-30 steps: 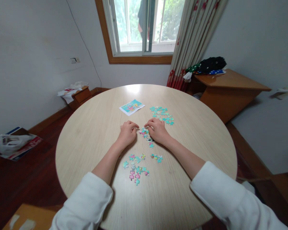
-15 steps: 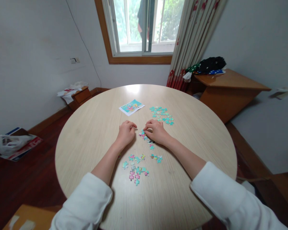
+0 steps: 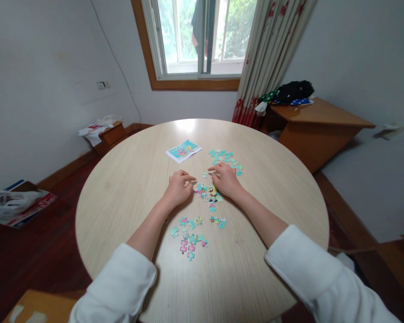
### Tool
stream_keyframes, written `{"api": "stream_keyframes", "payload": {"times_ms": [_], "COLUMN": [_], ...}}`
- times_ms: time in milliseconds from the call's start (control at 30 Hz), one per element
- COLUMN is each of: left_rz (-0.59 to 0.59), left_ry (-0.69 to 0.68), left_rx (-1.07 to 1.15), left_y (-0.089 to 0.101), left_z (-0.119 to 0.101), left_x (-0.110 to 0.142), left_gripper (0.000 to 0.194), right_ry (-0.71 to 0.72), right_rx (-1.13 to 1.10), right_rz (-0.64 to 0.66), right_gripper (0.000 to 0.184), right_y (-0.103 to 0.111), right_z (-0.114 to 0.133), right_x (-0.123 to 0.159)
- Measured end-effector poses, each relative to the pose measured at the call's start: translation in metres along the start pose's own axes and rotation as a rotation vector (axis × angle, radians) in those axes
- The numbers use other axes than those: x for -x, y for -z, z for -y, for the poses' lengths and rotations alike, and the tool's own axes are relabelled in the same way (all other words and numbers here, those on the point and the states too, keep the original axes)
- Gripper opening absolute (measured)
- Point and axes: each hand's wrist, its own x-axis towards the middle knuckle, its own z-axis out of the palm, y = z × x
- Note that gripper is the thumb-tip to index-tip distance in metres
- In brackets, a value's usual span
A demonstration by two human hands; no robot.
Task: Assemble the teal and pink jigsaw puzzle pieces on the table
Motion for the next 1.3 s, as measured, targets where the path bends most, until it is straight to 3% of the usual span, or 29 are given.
{"api": "stream_keyframes", "payload": {"times_ms": [133, 500, 833, 967, 1300], "left_rz": [0.075, 0.168, 0.175, 0.169, 0.193], "left_ry": [-0.021, -0.066, -0.073, -0.116, -0.146], "left_rx": [-0.084, -0.068, -0.066, -0.068, -0.092], "left_y": [-0.002, -0.004, -0.002, -0.002, -0.002], "left_z": [-0.002, -0.004, -0.006, -0.006, -0.004], "left_x": [0.002, 0.005, 0.005, 0.007, 0.009], "left_gripper": [0.029, 0.030, 0.033, 0.025, 0.033], "right_ry": [-0.045, 0.020, 0.016, 0.025, 0.033], "right_rx": [0.035, 0.044, 0.057, 0.061, 0.057], "right_rz": [0.027, 0.045, 0.041, 0.024, 0.024], "right_gripper": [0.030, 0.024, 0.024, 0.024, 0.024], "right_y": [-0.003, -0.012, -0.014, -0.014, -0.016], "right_z": [-0.007, -0.013, -0.013, -0.013, -0.014], "right_x": [-0.002, -0.002, -0.002, -0.002, -0.003]}}
